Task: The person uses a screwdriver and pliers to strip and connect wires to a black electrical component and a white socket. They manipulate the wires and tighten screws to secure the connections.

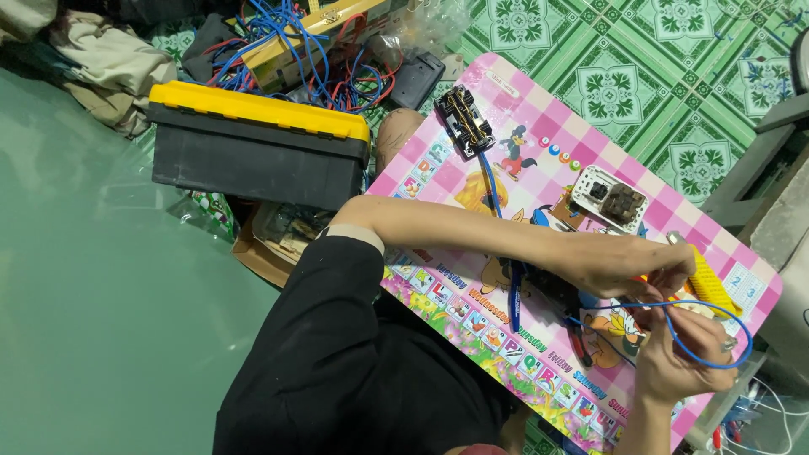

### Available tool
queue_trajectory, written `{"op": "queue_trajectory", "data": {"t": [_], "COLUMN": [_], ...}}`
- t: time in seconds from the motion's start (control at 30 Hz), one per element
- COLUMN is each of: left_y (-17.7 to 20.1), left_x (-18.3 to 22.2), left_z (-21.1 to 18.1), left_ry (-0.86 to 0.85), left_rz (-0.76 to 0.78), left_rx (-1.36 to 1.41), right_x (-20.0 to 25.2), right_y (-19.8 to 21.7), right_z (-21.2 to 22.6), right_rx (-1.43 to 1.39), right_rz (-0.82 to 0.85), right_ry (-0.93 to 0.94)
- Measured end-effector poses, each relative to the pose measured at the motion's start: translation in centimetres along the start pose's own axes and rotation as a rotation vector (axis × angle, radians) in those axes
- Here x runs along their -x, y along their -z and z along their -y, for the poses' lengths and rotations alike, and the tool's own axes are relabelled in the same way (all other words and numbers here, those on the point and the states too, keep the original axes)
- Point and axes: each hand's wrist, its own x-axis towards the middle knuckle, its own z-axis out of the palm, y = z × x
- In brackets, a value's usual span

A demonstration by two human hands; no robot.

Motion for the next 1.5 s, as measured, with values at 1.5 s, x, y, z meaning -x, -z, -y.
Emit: {"op": "queue_trajectory", "data": {"t": [1.5], "left_y": [6.1], "left_x": [-3.1], "left_z": [-8.9], "left_ry": [0.253], "left_rz": [0.451], "left_rx": [0.228], "right_x": [-3.2], "right_y": [2.5], "right_z": [1.8], "right_rx": [-0.022], "right_rz": [-0.085], "right_ry": [-0.275]}}
